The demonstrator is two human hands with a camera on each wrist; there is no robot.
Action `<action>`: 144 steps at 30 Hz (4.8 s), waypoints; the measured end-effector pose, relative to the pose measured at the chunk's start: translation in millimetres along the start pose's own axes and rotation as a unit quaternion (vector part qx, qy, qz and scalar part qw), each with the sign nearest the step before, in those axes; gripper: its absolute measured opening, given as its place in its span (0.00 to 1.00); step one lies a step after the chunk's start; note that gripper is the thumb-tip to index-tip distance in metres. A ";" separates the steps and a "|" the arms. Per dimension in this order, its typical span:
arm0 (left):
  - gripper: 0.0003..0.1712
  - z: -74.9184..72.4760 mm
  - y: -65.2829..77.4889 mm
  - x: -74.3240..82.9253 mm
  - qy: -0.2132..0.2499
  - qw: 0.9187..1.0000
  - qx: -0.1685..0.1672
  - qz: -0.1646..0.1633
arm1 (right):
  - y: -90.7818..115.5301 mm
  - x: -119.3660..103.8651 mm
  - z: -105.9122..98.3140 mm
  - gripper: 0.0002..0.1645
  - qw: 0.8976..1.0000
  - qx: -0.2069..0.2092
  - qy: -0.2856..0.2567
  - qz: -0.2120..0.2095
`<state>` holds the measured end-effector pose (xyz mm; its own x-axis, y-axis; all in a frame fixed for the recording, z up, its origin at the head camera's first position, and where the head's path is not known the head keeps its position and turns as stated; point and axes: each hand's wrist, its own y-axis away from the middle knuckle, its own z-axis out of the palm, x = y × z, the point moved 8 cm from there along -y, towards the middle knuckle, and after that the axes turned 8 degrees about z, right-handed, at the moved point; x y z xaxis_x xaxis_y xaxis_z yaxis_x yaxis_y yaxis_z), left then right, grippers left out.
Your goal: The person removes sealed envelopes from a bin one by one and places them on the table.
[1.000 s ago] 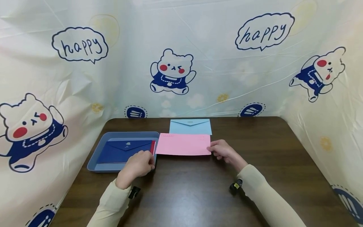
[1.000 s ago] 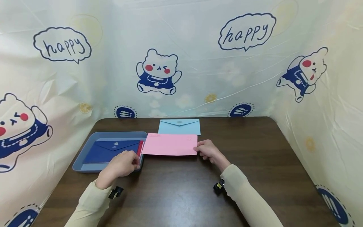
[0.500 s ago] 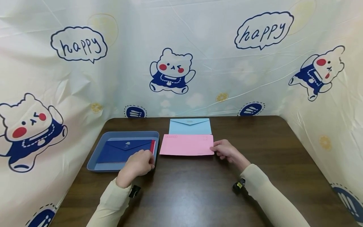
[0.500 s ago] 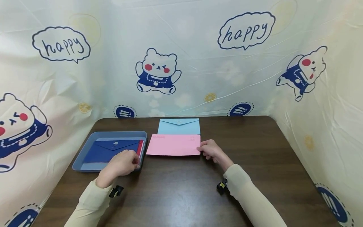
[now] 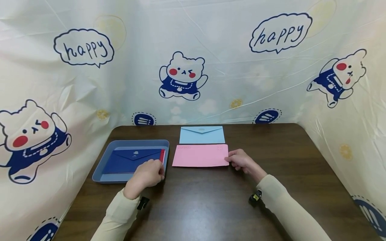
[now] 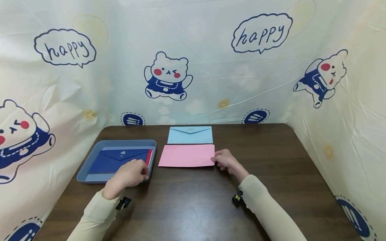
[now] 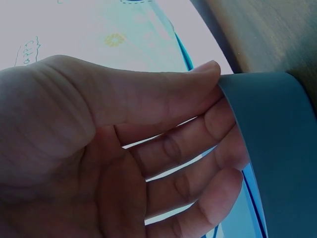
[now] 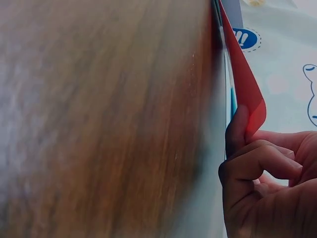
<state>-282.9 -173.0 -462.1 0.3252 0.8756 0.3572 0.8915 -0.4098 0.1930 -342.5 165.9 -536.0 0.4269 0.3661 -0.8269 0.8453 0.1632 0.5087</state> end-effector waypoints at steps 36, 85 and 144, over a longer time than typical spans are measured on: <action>0.05 -1.1 2.3 2.0 0.014 1.000 0.007 -0.002 | -4.5 0.4 -9.5 0.11 0.998 0.028 0.051 0.011; 0.06 -0.5 4.6 0.0 0.020 1.000 0.016 -0.005 | -4.2 -6.3 -31.5 0.19 0.983 0.114 0.145 0.008; 0.06 0.0 6.8 -0.2 0.027 0.999 0.023 -0.008 | 45.2 -23.1 60.6 0.33 0.893 0.077 0.433 -0.094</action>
<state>-276.9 -175.9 -460.9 0.2939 0.8661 0.4043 0.9105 -0.3824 0.1574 -294.7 109.3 -508.5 -0.0791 0.9280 -0.3641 0.9386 0.1923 0.2863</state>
